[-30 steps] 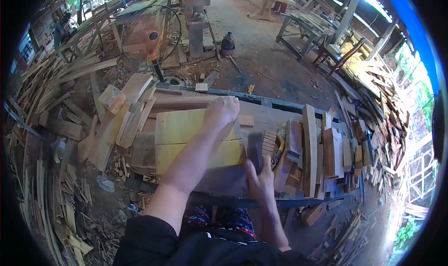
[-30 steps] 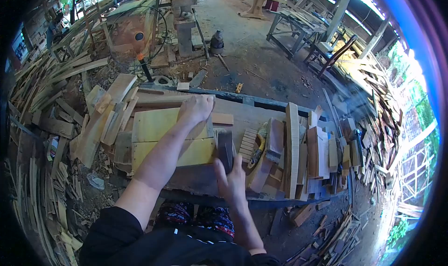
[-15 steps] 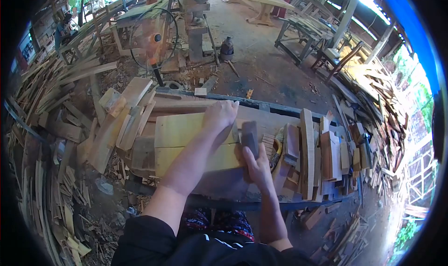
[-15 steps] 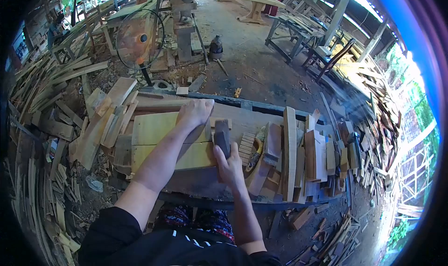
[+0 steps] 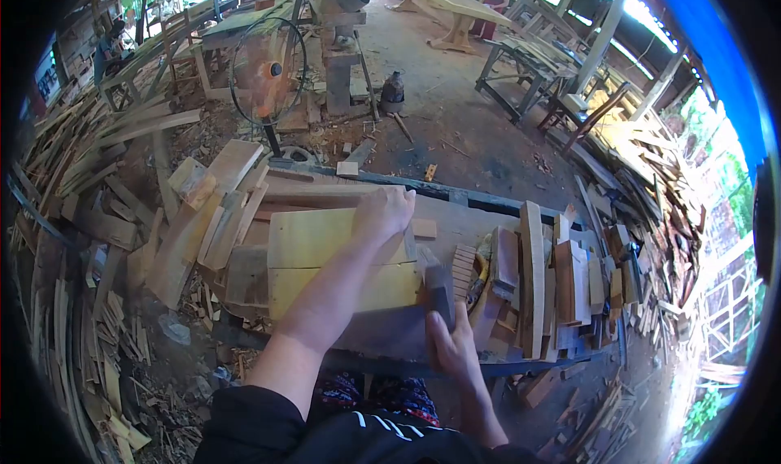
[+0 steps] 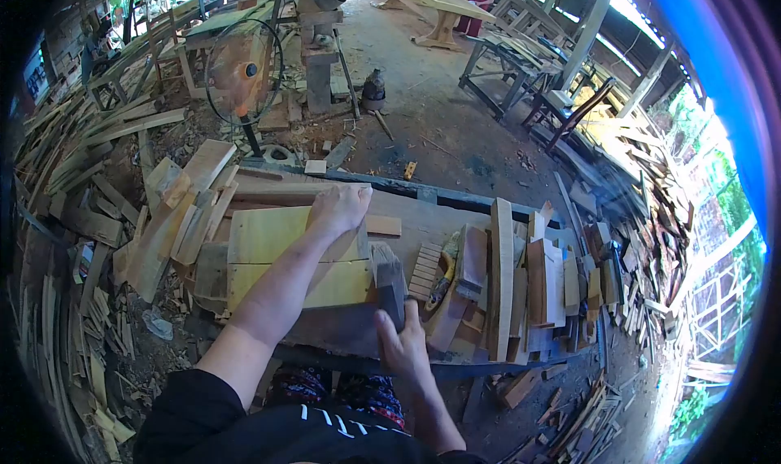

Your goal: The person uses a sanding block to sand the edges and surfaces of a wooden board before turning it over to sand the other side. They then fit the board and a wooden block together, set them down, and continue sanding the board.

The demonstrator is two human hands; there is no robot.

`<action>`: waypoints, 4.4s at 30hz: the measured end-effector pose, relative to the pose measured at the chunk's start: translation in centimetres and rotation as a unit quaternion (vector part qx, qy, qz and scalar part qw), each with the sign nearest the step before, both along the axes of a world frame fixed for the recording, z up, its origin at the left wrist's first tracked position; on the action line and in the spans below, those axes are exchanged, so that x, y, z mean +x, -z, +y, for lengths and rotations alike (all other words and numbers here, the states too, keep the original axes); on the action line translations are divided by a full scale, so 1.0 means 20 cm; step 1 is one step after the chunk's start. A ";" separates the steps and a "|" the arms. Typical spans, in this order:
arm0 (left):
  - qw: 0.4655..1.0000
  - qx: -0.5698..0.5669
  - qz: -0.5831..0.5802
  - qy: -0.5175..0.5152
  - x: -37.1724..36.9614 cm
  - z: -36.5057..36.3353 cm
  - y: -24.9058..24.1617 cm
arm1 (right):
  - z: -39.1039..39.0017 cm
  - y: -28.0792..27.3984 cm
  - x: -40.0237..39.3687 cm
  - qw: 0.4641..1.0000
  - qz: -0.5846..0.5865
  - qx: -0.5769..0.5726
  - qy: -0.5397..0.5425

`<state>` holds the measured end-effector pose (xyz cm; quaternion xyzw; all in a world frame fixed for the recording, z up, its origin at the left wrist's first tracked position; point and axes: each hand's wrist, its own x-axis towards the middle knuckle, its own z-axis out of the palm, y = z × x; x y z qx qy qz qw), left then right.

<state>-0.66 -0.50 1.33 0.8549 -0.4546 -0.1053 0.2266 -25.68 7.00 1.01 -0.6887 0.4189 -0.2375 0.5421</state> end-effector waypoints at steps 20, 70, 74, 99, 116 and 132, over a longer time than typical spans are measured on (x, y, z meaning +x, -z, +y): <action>0.998 0.042 0.028 -0.027 0.02 -0.05 0.04 | -0.17 0.13 0.13 0.994 -0.031 -0.105 -0.002; 0.998 0.044 0.035 0.000 0.05 -0.05 0.07 | -0.06 0.08 0.05 0.996 -0.022 -0.082 0.021; 0.997 -0.046 0.034 -0.044 0.12 -0.07 0.15 | -0.39 0.08 0.35 0.994 -0.019 -0.104 -0.023; 0.999 0.009 0.022 0.024 0.06 -0.03 0.04 | -0.41 0.30 0.26 0.886 0.307 -0.336 0.093; 0.992 -0.106 -0.061 0.043 -0.07 0.09 0.01 | -0.52 0.30 0.14 0.956 0.206 -0.198 0.063; 0.986 0.056 -0.140 0.065 -0.30 0.53 -0.01 | -0.24 -0.01 0.20 0.997 0.066 -0.023 0.018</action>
